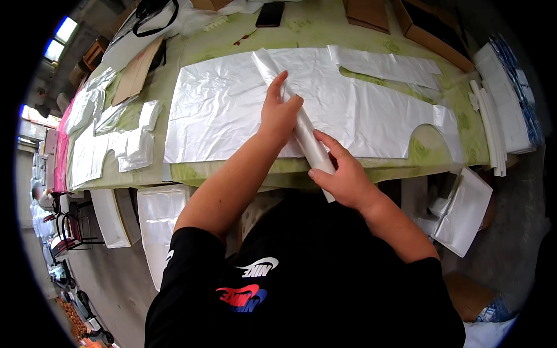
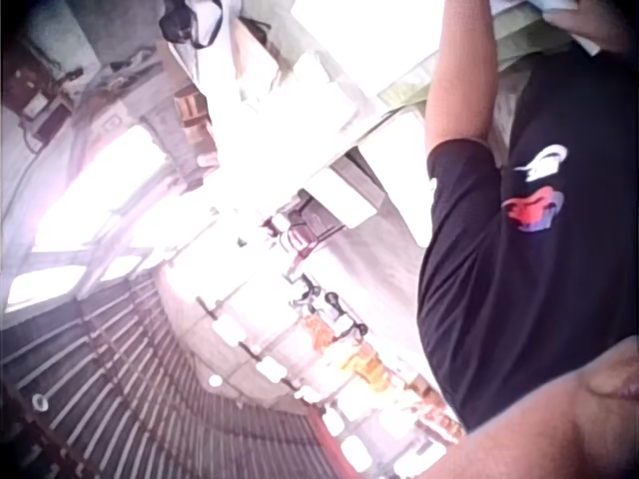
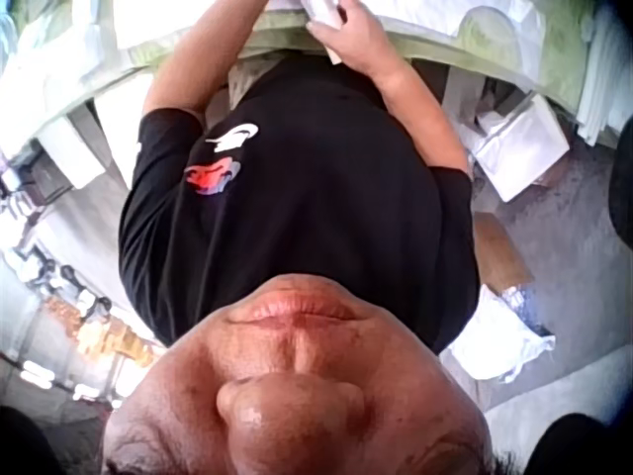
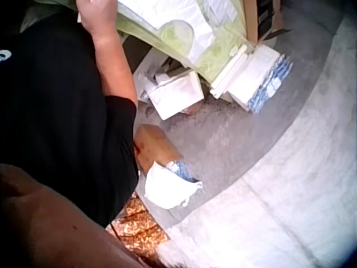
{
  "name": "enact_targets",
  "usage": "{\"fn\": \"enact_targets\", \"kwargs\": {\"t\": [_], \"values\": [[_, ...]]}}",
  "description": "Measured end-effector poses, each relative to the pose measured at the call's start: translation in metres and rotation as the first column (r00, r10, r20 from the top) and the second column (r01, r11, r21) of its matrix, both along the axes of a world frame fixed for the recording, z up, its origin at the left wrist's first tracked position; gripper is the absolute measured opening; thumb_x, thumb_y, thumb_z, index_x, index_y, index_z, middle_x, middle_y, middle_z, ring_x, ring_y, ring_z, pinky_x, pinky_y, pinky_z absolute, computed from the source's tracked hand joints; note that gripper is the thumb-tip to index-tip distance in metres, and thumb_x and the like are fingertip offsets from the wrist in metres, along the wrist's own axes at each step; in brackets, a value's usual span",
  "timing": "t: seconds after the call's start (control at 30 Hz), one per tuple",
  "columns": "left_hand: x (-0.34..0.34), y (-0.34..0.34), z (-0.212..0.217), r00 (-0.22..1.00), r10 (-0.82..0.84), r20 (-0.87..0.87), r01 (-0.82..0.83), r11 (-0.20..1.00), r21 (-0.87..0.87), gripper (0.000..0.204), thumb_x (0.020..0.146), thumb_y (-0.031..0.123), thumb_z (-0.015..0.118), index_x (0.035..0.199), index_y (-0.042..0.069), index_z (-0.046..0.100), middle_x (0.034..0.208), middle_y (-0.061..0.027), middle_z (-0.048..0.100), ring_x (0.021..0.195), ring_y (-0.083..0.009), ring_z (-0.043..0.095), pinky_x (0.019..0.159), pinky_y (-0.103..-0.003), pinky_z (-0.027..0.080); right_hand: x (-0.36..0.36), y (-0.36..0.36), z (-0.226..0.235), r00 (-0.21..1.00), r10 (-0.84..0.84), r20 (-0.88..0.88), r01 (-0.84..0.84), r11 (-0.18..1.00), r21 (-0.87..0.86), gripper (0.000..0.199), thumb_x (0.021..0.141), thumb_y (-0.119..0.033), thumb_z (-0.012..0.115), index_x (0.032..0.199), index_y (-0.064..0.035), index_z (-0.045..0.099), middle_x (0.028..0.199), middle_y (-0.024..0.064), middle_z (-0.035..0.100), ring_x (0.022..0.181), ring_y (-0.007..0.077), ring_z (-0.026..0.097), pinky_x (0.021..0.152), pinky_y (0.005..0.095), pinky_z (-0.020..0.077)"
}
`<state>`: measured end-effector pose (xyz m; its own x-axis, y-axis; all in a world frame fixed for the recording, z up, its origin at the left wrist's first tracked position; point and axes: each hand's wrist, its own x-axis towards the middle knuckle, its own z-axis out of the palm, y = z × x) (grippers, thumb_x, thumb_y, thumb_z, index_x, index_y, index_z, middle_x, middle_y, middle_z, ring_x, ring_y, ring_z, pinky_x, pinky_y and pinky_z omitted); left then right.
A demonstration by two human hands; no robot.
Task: The person wraps white rectangular items in clear plastic film on a workbench. They unroll the film, fold it over the item, and smooth it down, repeating the process for multiple items.
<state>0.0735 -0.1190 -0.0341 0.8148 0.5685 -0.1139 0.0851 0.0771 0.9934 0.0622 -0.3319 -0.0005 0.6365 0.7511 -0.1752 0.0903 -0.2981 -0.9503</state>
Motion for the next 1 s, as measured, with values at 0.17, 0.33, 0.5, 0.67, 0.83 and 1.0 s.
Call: {"fn": "enact_targets", "kwargs": {"t": [0.17, 0.33, 0.5, 0.67, 0.83, 1.0], "values": [[0.030, 0.018, -0.005, 0.943, 0.065, -0.327, 0.229, 0.586, 0.777, 0.053, 0.093, 0.041, 0.068, 0.141, 0.021, 0.064, 0.168, -0.0190, 0.026, 0.153, -0.0421, 0.026, 0.124, -0.050, 0.024, -0.004, -0.023, 0.007, 0.974, 0.028, 0.225, 0.025, 0.973, -0.230, 0.078, 0.086, -0.023, 0.073, 0.157, -0.0154, 0.042, 0.125, 0.0256, 0.059, 0.113, 0.0393, 0.061, 0.100, 0.0443, 0.0499], [0.056, 0.067, -0.002, 0.978, -0.210, 0.013, 0.203, 0.958, 0.200, 0.045, 0.102, 0.039, 0.057, 0.142, 0.019, 0.065, 0.164, -0.0092, 0.040, 0.153, -0.0306, 0.031, 0.125, -0.037, 0.021, -0.012, -0.045, 0.004, 0.972, 0.006, 0.235, 0.041, 0.980, -0.194, 0.076, 0.086, -0.023, 0.073, 0.156, -0.0156, 0.044, 0.128, 0.0236, 0.059, 0.116, 0.0385, 0.060, 0.101, 0.0434, 0.0489], [0.043, 0.088, 0.004, 0.986, -0.108, -0.130, 0.140, 0.953, 0.270, 0.061, 0.095, 0.030, 0.069, 0.150, 0.007, 0.054, 0.148, -0.0100, 0.056, 0.134, -0.0246, 0.052, 0.114, -0.032, 0.038, -0.013, -0.057, -0.010, 0.979, -0.043, 0.197, 0.068, 0.991, -0.119, 0.075, 0.087, -0.024, 0.073, 0.156, -0.0152, 0.044, 0.133, 0.0226, 0.058, 0.121, 0.0369, 0.058, 0.105, 0.0420, 0.0470], [0.053, 0.106, 0.008, 0.893, -0.225, -0.390, 0.319, 0.928, 0.195, 0.068, 0.090, 0.034, 0.074, 0.149, 0.009, 0.055, 0.142, -0.0112, 0.060, 0.128, -0.0252, 0.056, 0.110, -0.035, 0.042, -0.014, -0.060, -0.011, 0.991, -0.077, 0.112, 0.088, 0.992, -0.096, 0.074, 0.087, -0.021, 0.075, 0.154, -0.0125, 0.046, 0.137, 0.0212, 0.057, 0.124, 0.0333, 0.058, 0.106, 0.0405, 0.0477], [0.069, 0.102, 0.025, 0.810, -0.181, -0.558, 0.338, 0.922, 0.191, 0.068, 0.088, 0.036, 0.077, 0.147, 0.009, 0.057, 0.139, -0.0108, 0.063, 0.124, -0.0249, 0.058, 0.106, -0.037, 0.045, -0.014, -0.063, -0.019, 0.992, -0.124, -0.001, 0.124, 0.990, -0.061, 0.071, 0.087, -0.018, 0.076, 0.152, -0.0103, 0.048, 0.142, 0.0192, 0.055, 0.125, 0.0314, 0.058, 0.105, 0.0394, 0.0487], [0.078, 0.113, 0.023, 0.801, -0.265, -0.538, 0.391, 0.911, 0.134, 0.049, 0.091, 0.033, 0.074, 0.133, 0.008, 0.067, 0.125, -0.0084, 0.068, 0.109, -0.0215, 0.061, 0.091, -0.035, 0.050, -0.013, -0.062, -0.015, 0.992, -0.114, 0.055, 0.119, 0.988, -0.098, 0.070, 0.087, -0.020, 0.075, 0.151, -0.0095, 0.048, 0.143, 0.0199, 0.054, 0.124, 0.0330, 0.059, 0.105, 0.0403, 0.0487]]}}
